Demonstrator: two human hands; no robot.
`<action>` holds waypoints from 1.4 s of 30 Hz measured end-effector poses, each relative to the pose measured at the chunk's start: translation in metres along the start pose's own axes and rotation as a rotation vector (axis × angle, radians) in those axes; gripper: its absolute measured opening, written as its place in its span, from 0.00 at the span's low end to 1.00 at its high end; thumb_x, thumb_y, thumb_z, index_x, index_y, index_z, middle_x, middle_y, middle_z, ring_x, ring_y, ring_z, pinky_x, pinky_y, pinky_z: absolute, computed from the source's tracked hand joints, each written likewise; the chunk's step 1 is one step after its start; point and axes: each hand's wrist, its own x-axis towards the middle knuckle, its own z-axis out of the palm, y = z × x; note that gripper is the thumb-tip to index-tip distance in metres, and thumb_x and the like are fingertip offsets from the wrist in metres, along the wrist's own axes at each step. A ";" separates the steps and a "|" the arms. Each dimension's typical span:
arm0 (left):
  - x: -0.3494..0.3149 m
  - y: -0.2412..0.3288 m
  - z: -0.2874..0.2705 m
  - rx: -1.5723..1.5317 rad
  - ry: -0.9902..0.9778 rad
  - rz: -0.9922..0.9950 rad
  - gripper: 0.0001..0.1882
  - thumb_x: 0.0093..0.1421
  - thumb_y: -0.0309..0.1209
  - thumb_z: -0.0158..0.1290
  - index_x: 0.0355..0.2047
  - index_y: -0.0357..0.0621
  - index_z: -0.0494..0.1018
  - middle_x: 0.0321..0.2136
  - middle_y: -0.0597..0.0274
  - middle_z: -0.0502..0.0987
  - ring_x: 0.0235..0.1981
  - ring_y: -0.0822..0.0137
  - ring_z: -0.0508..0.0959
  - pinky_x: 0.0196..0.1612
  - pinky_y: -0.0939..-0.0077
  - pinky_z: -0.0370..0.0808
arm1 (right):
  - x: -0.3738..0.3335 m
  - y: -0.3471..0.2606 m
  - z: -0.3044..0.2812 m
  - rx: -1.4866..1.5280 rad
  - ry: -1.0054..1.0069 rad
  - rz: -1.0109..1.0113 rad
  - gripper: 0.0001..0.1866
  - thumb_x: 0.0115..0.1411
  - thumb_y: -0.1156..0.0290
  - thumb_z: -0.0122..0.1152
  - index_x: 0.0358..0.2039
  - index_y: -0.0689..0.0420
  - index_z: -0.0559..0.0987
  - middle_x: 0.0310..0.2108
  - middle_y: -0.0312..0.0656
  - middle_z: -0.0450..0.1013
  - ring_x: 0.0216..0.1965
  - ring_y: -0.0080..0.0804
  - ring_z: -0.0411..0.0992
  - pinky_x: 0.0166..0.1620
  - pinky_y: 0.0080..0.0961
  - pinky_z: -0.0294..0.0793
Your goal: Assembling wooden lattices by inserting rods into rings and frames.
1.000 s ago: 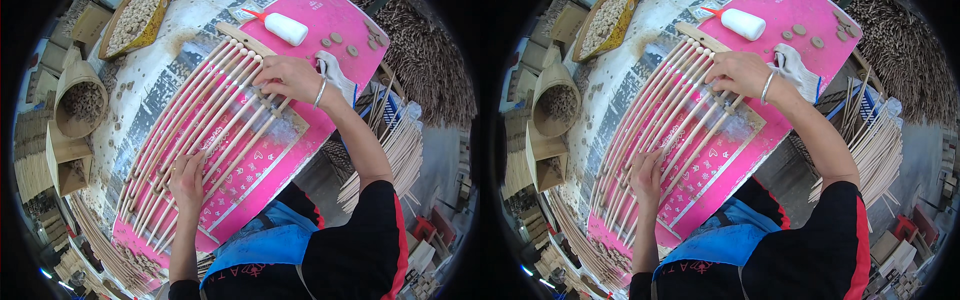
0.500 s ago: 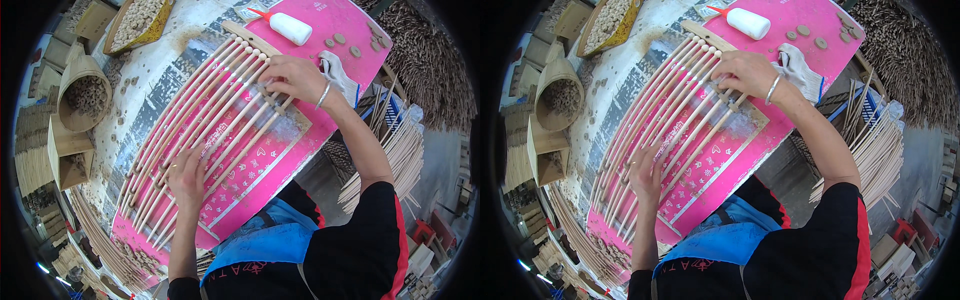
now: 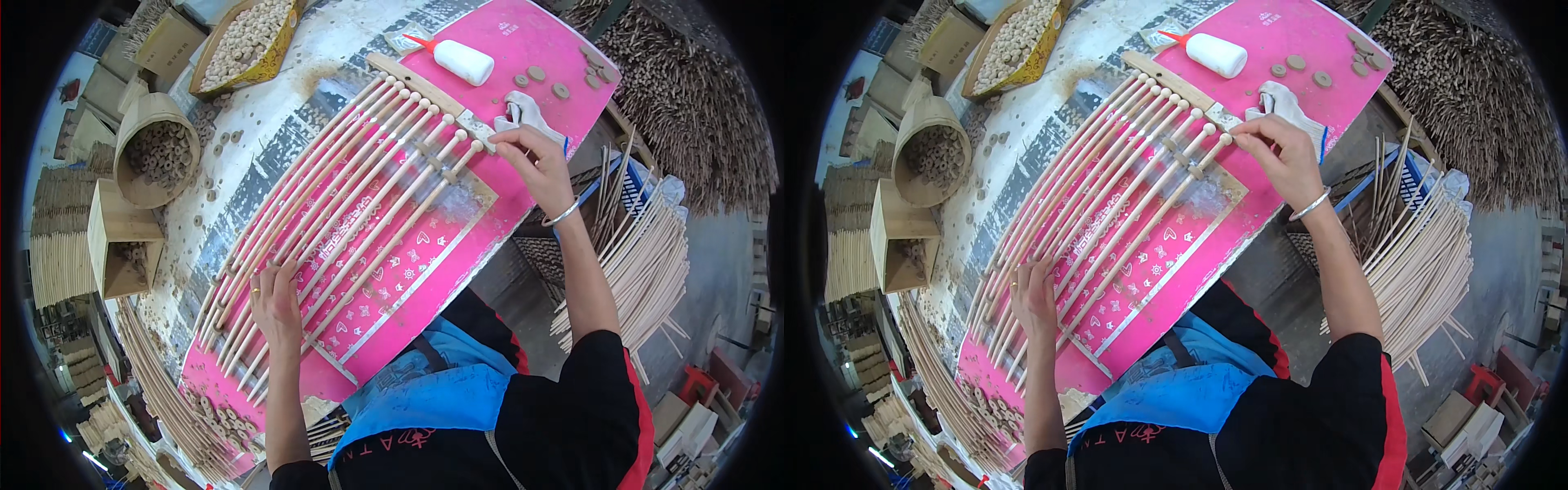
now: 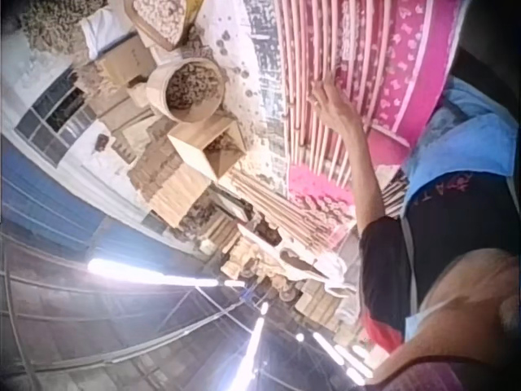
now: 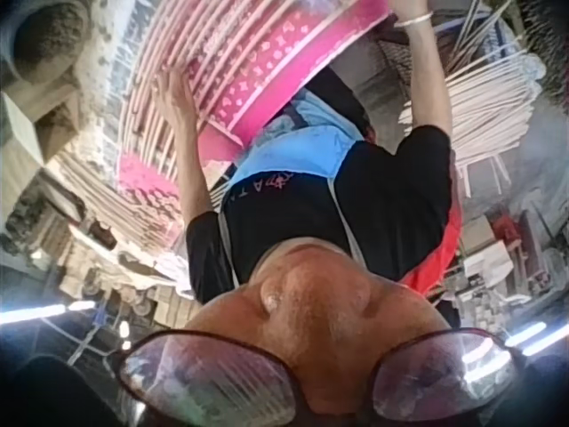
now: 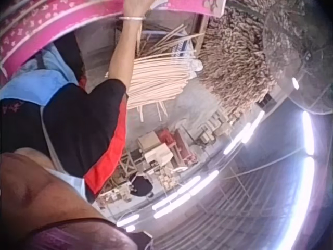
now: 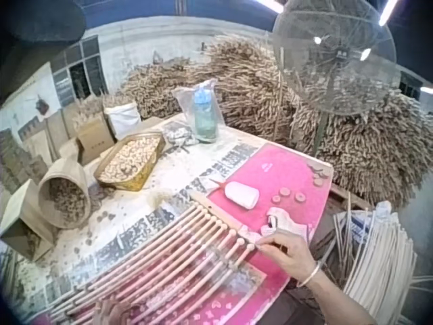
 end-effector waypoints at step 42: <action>-0.063 0.066 -0.088 -0.831 -0.134 -0.368 0.30 0.68 0.18 0.54 0.70 0.42 0.63 0.32 0.61 0.77 0.36 0.75 0.77 0.43 0.77 0.75 | -0.103 -0.126 0.161 1.045 -0.553 0.470 0.17 0.67 0.67 0.66 0.54 0.60 0.82 0.38 0.35 0.81 0.33 0.18 0.76 0.38 0.18 0.77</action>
